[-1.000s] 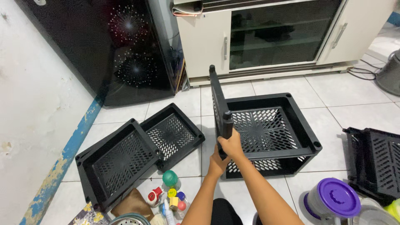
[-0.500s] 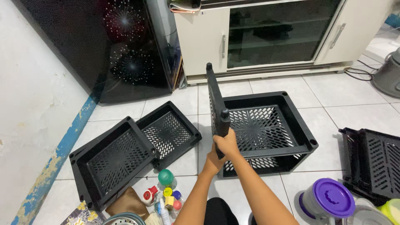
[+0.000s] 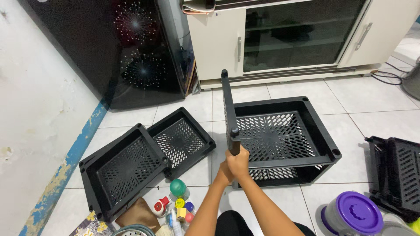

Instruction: The person sits on the floor and assembles a black plastic storage drawer unit, snapping the perforated side panels and base together by hand. They then place books and small packaged items into the assembled drawers.

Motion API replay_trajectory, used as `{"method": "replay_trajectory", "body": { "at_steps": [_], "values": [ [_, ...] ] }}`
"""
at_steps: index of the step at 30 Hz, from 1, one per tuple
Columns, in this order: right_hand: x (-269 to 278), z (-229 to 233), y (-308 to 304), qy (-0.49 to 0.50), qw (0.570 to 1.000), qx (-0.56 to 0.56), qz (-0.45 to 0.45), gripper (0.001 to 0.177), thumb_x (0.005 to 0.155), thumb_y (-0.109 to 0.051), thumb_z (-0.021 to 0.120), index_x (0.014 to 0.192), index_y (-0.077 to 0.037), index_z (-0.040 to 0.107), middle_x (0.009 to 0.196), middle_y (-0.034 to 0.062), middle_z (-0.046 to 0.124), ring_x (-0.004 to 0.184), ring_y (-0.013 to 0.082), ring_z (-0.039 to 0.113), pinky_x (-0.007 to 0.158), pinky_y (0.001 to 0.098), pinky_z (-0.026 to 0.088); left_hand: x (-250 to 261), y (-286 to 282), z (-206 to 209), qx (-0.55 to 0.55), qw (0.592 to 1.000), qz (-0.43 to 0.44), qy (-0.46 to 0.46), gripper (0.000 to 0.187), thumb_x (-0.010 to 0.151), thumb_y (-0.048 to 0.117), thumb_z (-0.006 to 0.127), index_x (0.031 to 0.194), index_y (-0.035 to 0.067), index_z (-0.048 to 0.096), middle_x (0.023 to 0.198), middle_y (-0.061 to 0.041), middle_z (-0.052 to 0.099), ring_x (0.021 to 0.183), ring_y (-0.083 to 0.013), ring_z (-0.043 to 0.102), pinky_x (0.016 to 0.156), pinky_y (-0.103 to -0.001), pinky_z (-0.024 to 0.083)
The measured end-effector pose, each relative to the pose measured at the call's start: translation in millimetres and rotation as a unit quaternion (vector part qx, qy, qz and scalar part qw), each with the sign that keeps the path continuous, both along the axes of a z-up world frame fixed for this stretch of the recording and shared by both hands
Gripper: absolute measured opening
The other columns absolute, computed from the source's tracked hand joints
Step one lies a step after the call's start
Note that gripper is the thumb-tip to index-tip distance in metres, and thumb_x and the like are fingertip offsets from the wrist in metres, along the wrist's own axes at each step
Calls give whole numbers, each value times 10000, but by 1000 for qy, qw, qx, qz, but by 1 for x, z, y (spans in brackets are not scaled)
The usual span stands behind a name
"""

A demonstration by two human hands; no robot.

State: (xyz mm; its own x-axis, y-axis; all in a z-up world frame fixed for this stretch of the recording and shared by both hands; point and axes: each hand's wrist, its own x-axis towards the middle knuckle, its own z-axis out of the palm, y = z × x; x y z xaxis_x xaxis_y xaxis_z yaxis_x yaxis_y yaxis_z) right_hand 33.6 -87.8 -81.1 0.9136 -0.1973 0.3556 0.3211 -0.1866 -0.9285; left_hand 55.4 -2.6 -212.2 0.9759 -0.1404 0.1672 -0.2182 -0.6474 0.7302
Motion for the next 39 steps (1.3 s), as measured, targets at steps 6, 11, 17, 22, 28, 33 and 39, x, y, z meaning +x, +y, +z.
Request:
{"method": "replay_trajectory", "body": {
  "at_steps": [6,11,17,22,28,33,39],
  "values": [
    [20,-3,-32,-6,995,-11,101,224,741,-38,697,953,31,671,862,114,714,785,160,663,729,339,528,2,45,44,-64,994,-91,-6,968,669,123,885,1468,-31,361,1437,-280,496,1358,-406,459,1117,-437,363],
    [38,-12,-135,104,987,30,116,511,559,80,725,1055,2,632,915,73,703,800,195,674,713,323,558,9,29,90,-74,995,31,-63,887,831,139,779,1558,-15,295,1580,-257,373,1472,-409,359,1208,-427,299],
    [45,6,-234,119,980,154,34,469,543,143,530,985,61,660,882,138,677,629,240,632,472,396,439,-4,12,139,-99,960,157,-208,1051,768,181,869,1510,-114,185,1545,-363,258,1434,-478,271,1171,-472,246],
    [22,68,-217,-110,975,14,-192,457,700,78,557,1157,78,571,1058,154,617,931,270,617,815,399,512,2,4,153,-296,933,110,-172,626,929,278,701,1414,-35,458,1314,-195,597,1201,-270,582,1035,-355,449],
    [13,166,-136,-323,902,-190,-215,234,824,-21,649,1058,-13,636,1048,186,632,1010,389,595,931,472,473,58,2,127,-441,867,169,-160,546,1152,381,356,963,-50,633,876,-78,630,820,-153,570,768,-310,468],
    [48,197,-57,-46,911,-405,-65,415,950,-345,553,772,-30,756,859,212,719,838,406,696,778,507,551,86,-3,100,-421,868,184,-187,563,1125,349,382,817,-53,628,678,-80,568,645,-178,470,614,-414,400],
    [65,184,-44,136,852,-505,-11,460,875,-403,511,851,-46,801,897,212,753,856,389,744,784,493,588,96,-4,64,-159,847,281,-422,445,1140,240,376,995,-104,618,883,-234,616,772,-360,556,695,-449,450]
  ]
}}
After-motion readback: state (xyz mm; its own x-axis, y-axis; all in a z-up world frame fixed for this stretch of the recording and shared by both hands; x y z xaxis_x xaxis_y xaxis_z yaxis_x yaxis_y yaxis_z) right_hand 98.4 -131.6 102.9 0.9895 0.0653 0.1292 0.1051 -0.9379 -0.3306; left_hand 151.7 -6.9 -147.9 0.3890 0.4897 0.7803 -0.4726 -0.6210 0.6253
